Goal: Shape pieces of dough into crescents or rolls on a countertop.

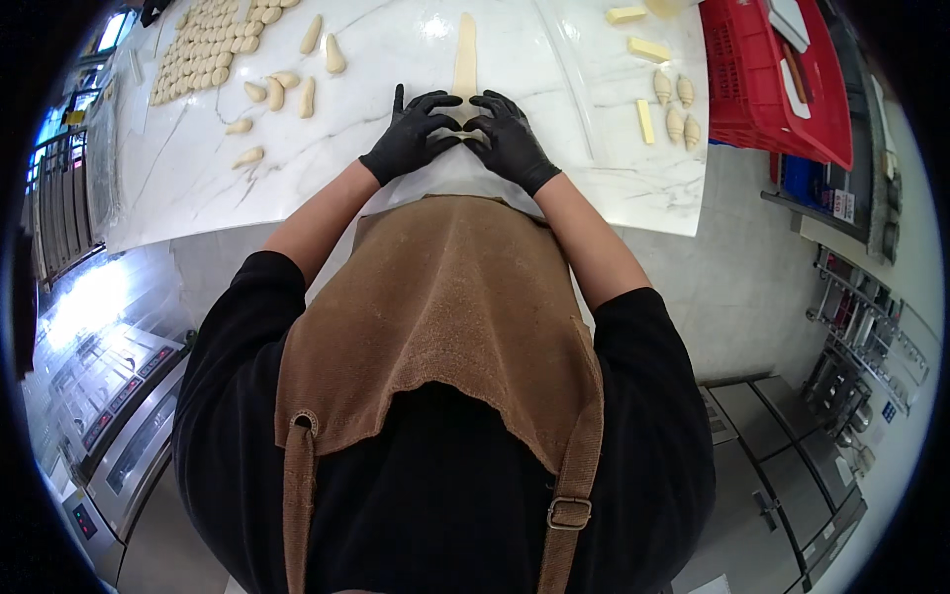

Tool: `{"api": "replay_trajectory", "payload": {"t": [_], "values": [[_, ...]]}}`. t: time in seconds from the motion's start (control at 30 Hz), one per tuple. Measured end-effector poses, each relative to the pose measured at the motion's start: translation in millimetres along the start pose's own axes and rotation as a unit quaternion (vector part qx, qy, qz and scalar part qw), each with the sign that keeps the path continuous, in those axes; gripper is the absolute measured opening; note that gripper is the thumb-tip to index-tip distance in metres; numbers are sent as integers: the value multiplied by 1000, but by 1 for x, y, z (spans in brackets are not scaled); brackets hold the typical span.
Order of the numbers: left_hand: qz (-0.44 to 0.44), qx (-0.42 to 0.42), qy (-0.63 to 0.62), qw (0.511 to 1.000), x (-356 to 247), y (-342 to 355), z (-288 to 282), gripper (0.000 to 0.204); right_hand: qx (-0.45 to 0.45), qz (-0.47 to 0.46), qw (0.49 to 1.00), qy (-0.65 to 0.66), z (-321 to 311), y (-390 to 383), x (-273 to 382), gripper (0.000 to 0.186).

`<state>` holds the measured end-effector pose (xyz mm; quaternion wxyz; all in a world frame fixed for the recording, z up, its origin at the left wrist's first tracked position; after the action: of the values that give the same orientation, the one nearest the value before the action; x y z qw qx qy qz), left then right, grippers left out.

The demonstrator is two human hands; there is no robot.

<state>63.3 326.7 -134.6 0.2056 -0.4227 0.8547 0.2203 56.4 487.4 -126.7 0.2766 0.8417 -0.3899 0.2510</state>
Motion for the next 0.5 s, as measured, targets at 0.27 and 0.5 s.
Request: {"api": "replay_trajectory", "payload": {"t": [0.27,0.5], "values": [[-5,3,63,998,-2,0,-1,16,-4,-27,999,-39,-3,0,1,15],[-26,32,50,998,7,3,8,17,57,18,996,-60,10,5,-12,18]]}}
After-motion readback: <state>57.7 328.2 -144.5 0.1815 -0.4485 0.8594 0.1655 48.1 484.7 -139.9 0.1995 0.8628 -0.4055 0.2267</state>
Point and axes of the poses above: each hand's wrist, its own y-axis towards the middle knuckle, its own z-axis out of the palm, x = y × z, the point moved 7 cm from there along y, towards the middle knuckle, and after that the axes turned 2 degrees about x, right-handed, at the moved point
